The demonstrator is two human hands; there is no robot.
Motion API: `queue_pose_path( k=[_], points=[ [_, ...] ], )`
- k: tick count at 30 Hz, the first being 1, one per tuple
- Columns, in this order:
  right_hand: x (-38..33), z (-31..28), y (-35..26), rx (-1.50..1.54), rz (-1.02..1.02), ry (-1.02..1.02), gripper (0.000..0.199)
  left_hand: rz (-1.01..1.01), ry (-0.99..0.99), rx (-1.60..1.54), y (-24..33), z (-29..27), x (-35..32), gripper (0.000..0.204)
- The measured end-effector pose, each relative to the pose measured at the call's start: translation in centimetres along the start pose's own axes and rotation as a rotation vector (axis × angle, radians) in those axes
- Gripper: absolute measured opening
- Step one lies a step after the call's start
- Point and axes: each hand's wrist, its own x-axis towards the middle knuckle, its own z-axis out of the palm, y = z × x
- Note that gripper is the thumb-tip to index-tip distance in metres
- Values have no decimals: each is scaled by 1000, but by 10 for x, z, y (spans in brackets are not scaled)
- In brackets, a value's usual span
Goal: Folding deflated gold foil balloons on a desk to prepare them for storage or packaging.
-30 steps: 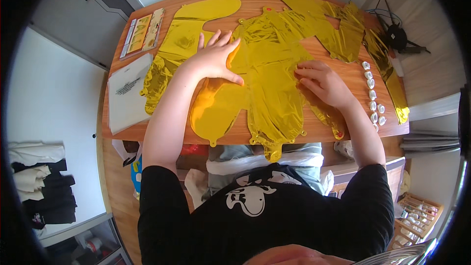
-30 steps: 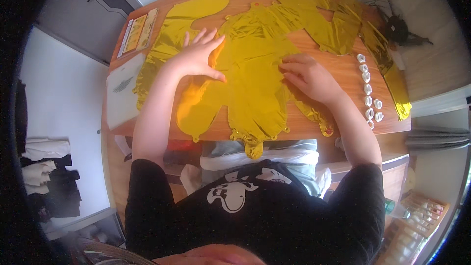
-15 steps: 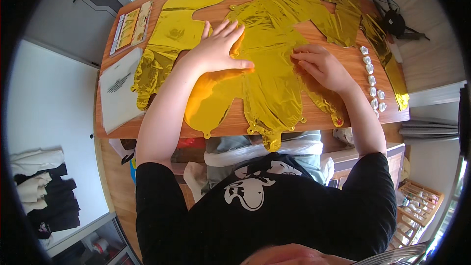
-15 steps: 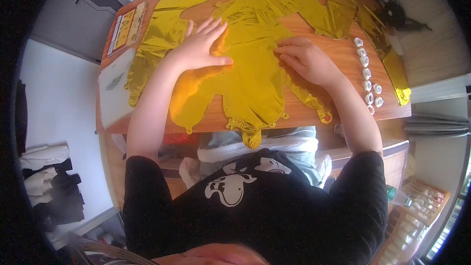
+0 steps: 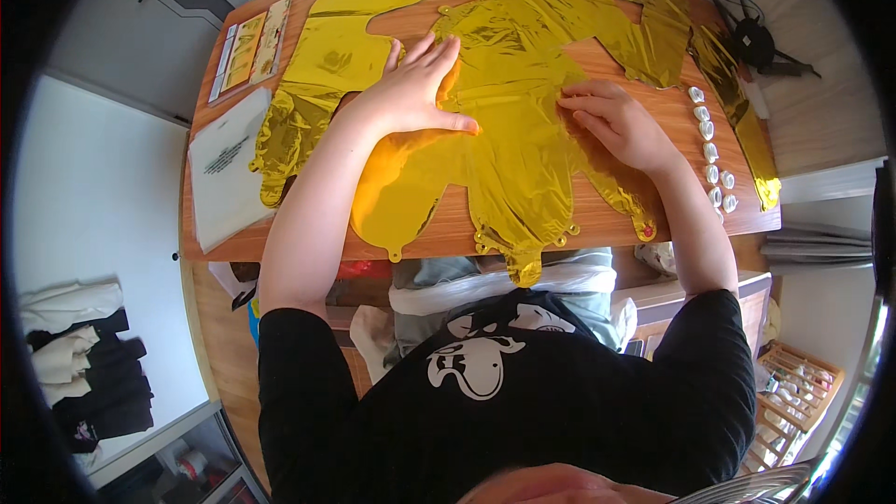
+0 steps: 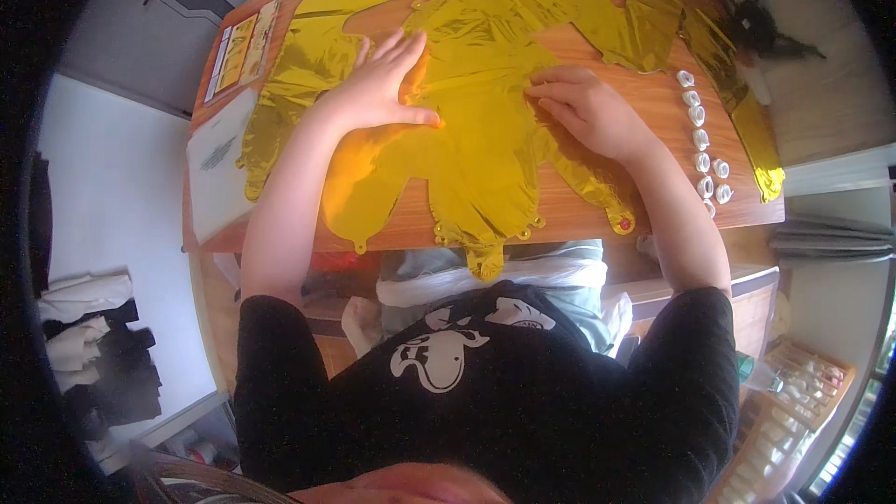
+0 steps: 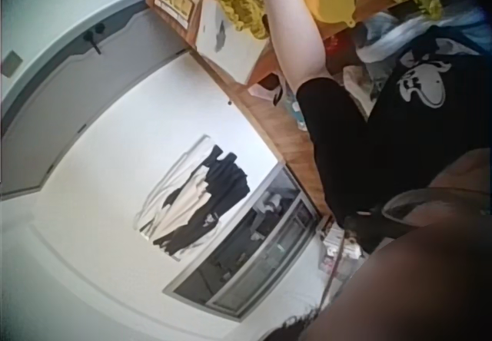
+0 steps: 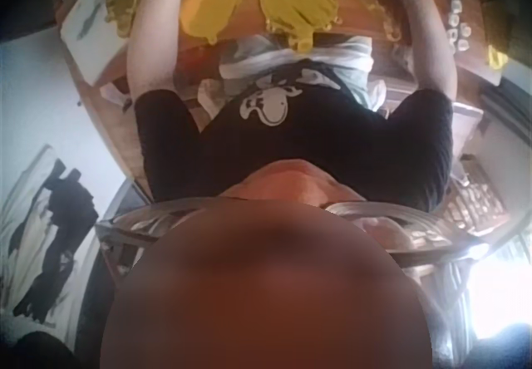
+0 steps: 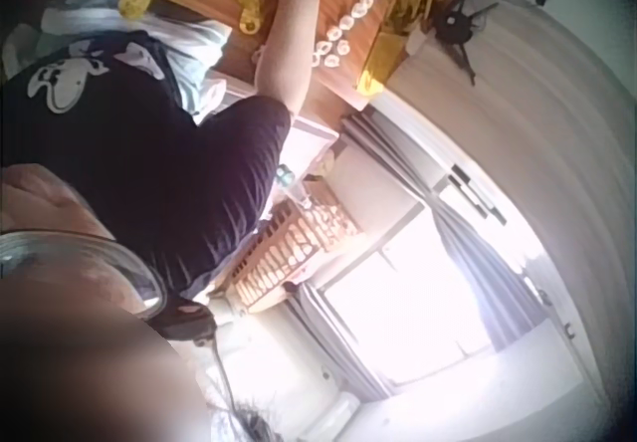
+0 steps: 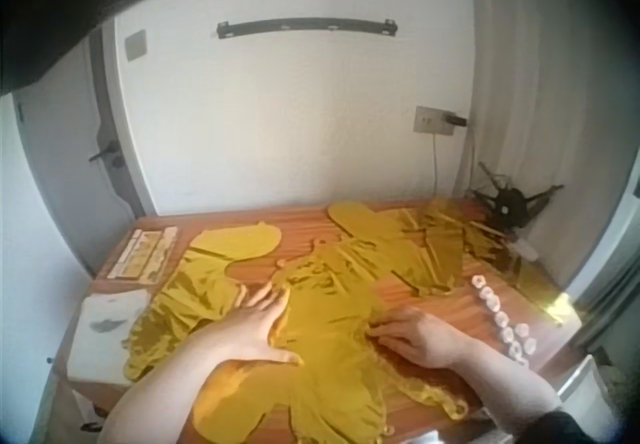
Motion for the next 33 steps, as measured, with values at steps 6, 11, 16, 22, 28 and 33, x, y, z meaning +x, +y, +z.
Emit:
queue_pose_path(
  k=[6, 11, 16, 22, 28, 33],
  points=[
    [1, -1, 0, 26, 36, -47, 27, 46, 81, -63, -4, 2, -1, 130],
    [-1, 1, 2, 30, 8, -27, 25, 42, 120, -7, 2, -2, 1, 121],
    [-1, -2, 4, 39, 19, -39, 24, 50, 41, 86, 12, 4, 4, 116],
    [1, -2, 0, 44, 29, -44, 24, 55, 38, 100, 7, 4, 3, 119],
    [-1, -3, 2, 39, 24, -48, 24, 65, 45, 84, 3, 2, 6, 122],
    [2, -5, -1, 77, 38, -74, 24, 65, 45, 81, 1, 2, 5, 122]
  ],
)
